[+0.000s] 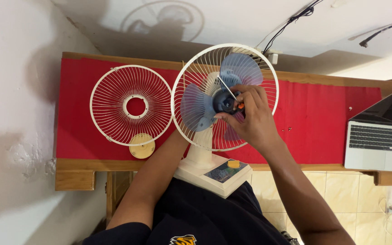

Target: The person uses a screwdriver to remove the fan blade from the motor shaft, then reattaches it and secures it with a nut. Finally, they place the front grill over the fan blade.

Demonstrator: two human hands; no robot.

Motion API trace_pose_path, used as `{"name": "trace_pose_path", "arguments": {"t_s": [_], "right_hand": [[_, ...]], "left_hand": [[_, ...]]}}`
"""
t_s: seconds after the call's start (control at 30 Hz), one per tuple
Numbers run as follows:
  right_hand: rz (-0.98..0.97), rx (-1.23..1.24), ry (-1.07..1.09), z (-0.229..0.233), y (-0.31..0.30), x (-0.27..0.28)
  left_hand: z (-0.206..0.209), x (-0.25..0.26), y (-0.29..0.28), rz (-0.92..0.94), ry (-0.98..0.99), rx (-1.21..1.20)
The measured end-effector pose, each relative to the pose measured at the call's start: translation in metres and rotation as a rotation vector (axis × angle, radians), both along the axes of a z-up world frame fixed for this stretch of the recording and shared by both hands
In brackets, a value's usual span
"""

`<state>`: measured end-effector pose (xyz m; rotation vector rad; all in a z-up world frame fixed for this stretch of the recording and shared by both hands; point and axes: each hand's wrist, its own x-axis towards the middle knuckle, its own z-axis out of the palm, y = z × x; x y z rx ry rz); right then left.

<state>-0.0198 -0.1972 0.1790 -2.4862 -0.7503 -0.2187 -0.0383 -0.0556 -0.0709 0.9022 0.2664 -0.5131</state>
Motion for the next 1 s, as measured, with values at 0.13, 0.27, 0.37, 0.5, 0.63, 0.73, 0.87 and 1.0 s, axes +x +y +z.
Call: {"name": "trace_pose_path", "arguments": {"t_s": [0.13, 0.27, 0.37, 0.5, 0.63, 0.73, 0.87, 1.0], "right_hand": [[0.063, 0.007, -0.04, -0.002, -0.002, 0.001], [0.057, 0.013, -0.016, -0.003, -0.005, 0.001], [0.004, 0.063, 0.041, -0.005, -0.004, 0.001], [-0.098, 0.059, 0.065, -0.007, -0.003, -0.001], [-0.14, 0.067, 0.091, -0.009, -0.004, -0.003], [-0.216, 0.122, 0.168, -0.016, -0.001, -0.003], [-0.248, 0.111, 0.124, -0.03, 0.005, -0.005], [-0.215, 0.081, 0.125, -0.034, -0.001, 0.0]], "left_hand": [[-0.009, -0.002, -0.002, -0.004, 0.006, 0.0], [-0.013, -0.001, -0.002, -0.004, 0.006, 0.0], [-0.015, -0.002, -0.004, -0.001, 0.009, -0.002], [-0.015, -0.004, -0.007, -0.009, 0.016, -0.003], [-0.013, -0.005, -0.008, -0.011, 0.025, -0.003], [-0.008, -0.004, -0.005, -0.01, 0.03, 0.002], [0.005, -0.001, 0.001, -0.01, 0.035, 0.011], [0.024, 0.007, 0.006, -0.005, 0.03, 0.013]]}}
